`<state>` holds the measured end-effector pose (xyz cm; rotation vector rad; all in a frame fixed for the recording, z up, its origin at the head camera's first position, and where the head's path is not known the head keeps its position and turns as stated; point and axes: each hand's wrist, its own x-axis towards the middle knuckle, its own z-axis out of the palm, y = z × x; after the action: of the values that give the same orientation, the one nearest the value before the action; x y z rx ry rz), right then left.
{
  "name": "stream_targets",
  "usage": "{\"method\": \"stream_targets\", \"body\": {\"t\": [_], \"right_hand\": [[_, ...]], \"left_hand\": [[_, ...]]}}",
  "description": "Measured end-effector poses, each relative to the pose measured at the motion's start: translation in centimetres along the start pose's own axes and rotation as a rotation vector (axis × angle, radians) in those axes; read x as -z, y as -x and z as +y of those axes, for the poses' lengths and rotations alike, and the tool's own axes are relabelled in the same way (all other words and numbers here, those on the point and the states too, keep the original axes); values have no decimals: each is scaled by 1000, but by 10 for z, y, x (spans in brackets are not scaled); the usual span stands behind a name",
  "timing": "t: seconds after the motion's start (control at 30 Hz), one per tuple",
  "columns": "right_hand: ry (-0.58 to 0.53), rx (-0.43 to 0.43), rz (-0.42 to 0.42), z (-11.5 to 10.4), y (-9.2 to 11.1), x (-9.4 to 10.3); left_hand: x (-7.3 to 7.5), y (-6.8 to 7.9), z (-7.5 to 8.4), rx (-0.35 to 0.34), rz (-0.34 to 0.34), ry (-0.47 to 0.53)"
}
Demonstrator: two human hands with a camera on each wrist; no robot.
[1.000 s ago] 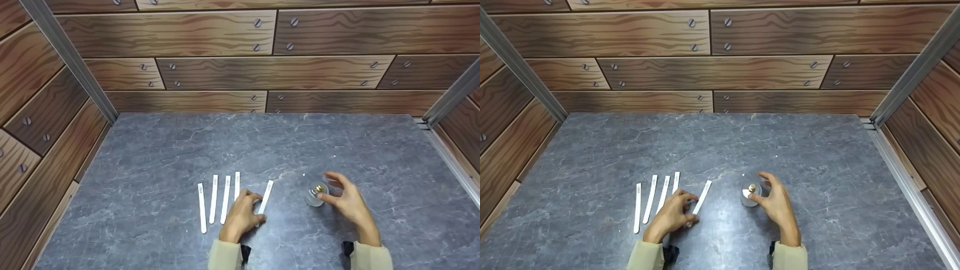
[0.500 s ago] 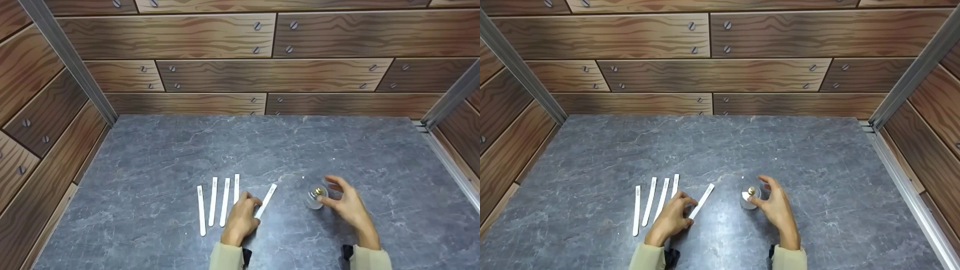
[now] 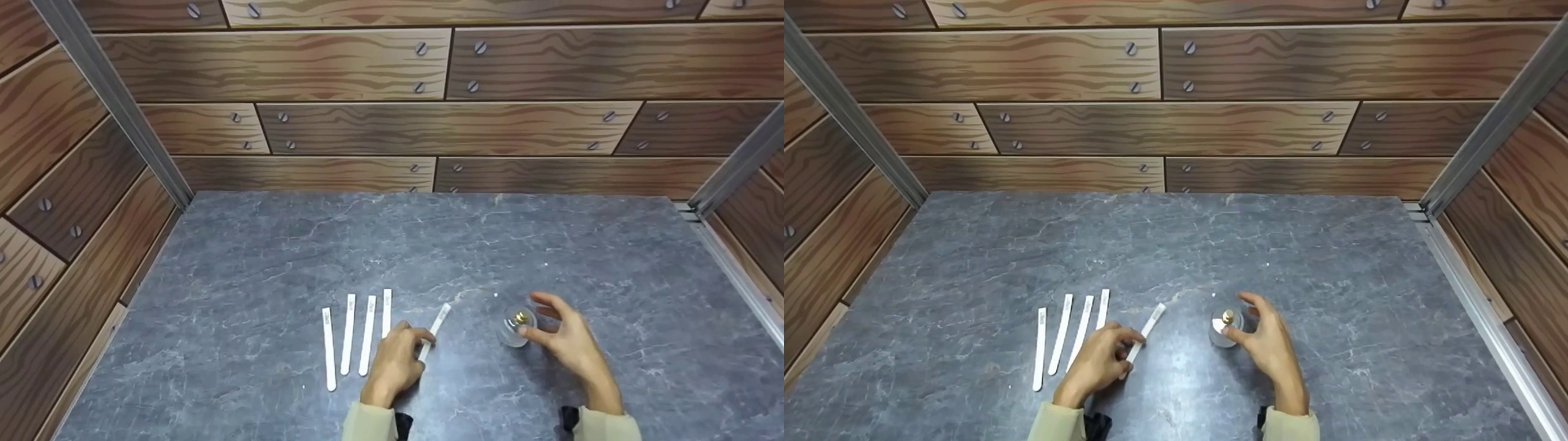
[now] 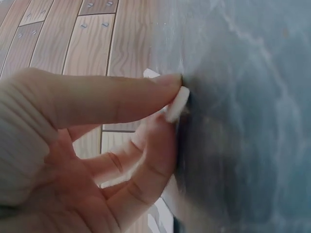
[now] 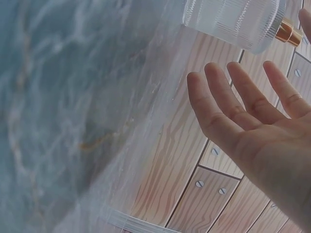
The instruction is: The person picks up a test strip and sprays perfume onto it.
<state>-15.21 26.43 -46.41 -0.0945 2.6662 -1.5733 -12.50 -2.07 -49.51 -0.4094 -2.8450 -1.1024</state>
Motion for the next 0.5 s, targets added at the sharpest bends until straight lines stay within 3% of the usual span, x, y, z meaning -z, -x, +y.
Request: {"method": "stream_targets", "body": {"t": [0.1, 0.3, 0.5], "right_hand": [[11, 8, -1, -1, 0, 2], [27, 14, 1, -2, -1, 2], [12, 3, -4, 0, 2, 2]], "left_hand": [[1, -2, -1, -12, -28, 38], [0, -5, -4, -53, -9, 113], [-3, -6, -4, -37, -43, 302]]}}
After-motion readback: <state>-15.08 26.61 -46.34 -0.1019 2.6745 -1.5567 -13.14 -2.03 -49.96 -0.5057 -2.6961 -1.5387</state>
